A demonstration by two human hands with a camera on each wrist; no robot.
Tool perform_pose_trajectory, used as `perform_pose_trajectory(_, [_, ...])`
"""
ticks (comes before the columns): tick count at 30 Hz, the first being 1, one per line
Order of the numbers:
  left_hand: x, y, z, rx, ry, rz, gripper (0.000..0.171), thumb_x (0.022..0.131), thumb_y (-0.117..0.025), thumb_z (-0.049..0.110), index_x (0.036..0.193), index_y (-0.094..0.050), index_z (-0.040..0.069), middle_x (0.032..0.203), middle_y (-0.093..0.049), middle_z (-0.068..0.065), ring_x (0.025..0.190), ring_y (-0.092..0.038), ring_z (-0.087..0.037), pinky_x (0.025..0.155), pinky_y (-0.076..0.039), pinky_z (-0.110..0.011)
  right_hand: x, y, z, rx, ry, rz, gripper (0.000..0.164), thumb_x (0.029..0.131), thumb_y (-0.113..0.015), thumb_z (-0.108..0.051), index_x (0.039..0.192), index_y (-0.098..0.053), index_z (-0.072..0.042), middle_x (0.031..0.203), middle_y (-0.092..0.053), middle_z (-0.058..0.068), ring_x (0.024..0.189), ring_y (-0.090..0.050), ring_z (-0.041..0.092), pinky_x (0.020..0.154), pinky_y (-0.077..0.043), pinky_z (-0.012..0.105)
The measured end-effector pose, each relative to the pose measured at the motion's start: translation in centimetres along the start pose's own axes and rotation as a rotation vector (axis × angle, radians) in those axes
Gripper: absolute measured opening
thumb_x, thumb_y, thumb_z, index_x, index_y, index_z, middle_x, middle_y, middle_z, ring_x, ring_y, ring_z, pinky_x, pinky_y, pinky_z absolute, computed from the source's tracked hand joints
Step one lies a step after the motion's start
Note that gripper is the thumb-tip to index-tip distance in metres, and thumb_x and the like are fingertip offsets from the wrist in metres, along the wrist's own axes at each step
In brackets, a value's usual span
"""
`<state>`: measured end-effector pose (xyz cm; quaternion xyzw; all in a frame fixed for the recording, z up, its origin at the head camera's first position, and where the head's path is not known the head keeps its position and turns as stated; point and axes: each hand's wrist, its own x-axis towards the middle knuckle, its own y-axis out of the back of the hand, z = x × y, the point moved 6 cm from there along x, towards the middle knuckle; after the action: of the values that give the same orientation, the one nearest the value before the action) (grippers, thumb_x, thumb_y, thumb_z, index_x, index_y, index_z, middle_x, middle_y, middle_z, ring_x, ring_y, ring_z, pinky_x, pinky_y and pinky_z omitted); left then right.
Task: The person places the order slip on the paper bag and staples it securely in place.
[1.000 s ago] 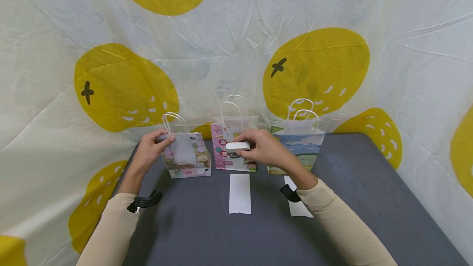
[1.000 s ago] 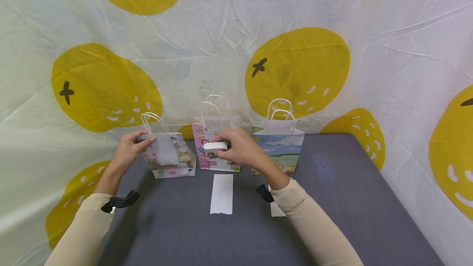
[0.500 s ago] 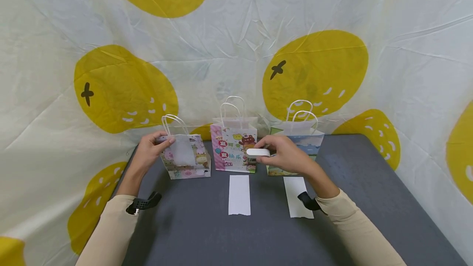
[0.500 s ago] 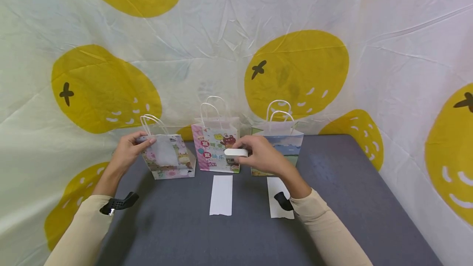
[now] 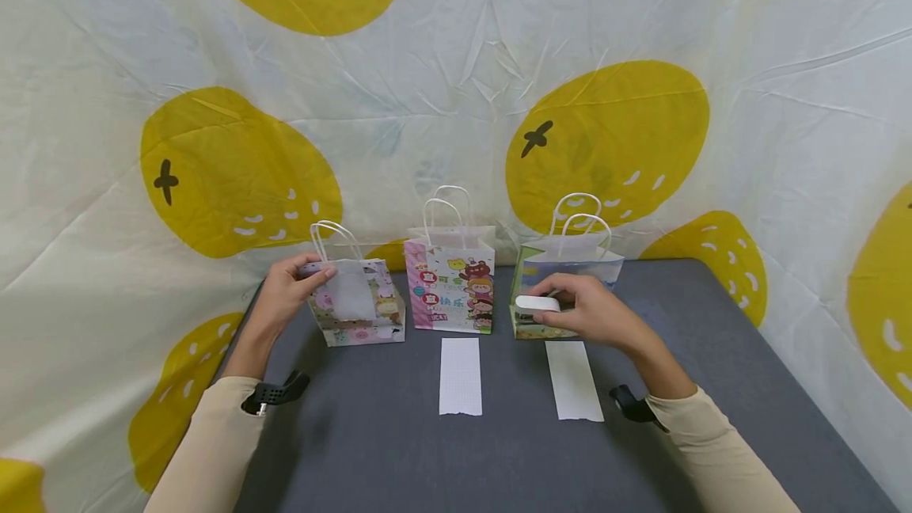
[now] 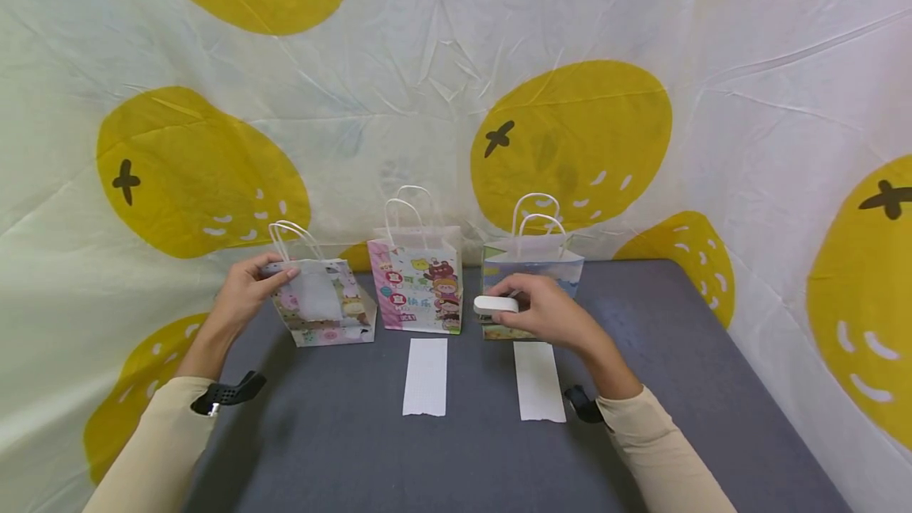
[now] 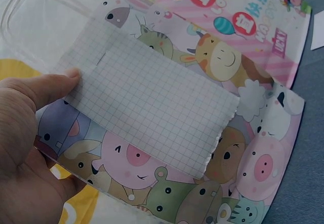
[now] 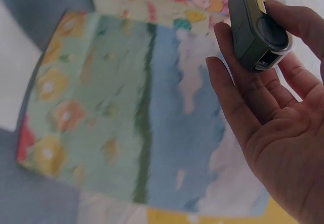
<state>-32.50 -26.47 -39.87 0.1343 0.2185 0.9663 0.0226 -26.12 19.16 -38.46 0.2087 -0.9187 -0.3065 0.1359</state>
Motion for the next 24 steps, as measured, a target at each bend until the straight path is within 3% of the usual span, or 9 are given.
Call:
perform_pose_trajectory(5, [0.0,0.2,0.0,0.037,-0.007,0.016,0.031,0.095,-0.073,0.023,0.114,-0.069,-0.001,0.095,-0.071,-0.003,0.08,-0.061,-0.018,0.069,-0.05,-0.025,-1.2,1.0,2.1,0.027,-0.03,0.019,0.026,0.089,-0.08,-0.015,0.114,-0.072,-0.014,0.108,-0.068,0.01,0.086,-0.066,0.023,0.059,-0.057,0.035])
perform_pose_trajectory(10, [-0.1,0.4,0.1,0.049,-0.016,0.024,0.032,0.094,-0.074,0.026,0.113,-0.07,0.001,0.096,-0.07,-0.002,0.08,-0.061,-0.019,0.07,-0.051,-0.023,-2.5,1.7,3.9,0.093,-0.039,0.004,0.024,0.09,-0.078,-0.01,0.113,-0.071,-0.009,0.112,-0.063,0.015,0.092,-0.066,0.028,0.071,-0.059,0.031])
perform_pose_trajectory(17, [-0.2,0.6,0.3,0.03,0.018,0.03,0.035,0.093,-0.076,0.022,0.119,-0.068,-0.001,0.094,-0.065,-0.002,0.08,-0.058,-0.012,0.07,-0.052,-0.026,-4.4,3.1,6.1,-0.031,-0.051,-0.016,0.025,0.09,-0.079,-0.016,0.113,-0.071,-0.011,0.111,-0.067,0.008,0.098,-0.064,0.019,0.085,-0.055,0.029])
perform_pose_trajectory(24, [-0.8,0.8,1.2,-0.033,0.003,0.024,0.036,0.094,-0.073,0.01,0.125,-0.063,-0.007,0.101,-0.065,-0.002,0.083,-0.059,-0.011,0.072,-0.053,-0.022,-6.0,4.0,9.1,-0.081,-0.102,-0.08,0.03,0.09,-0.079,-0.019,0.116,-0.07,-0.007,0.111,-0.068,0.008,0.096,-0.063,0.015,0.086,-0.055,0.032])
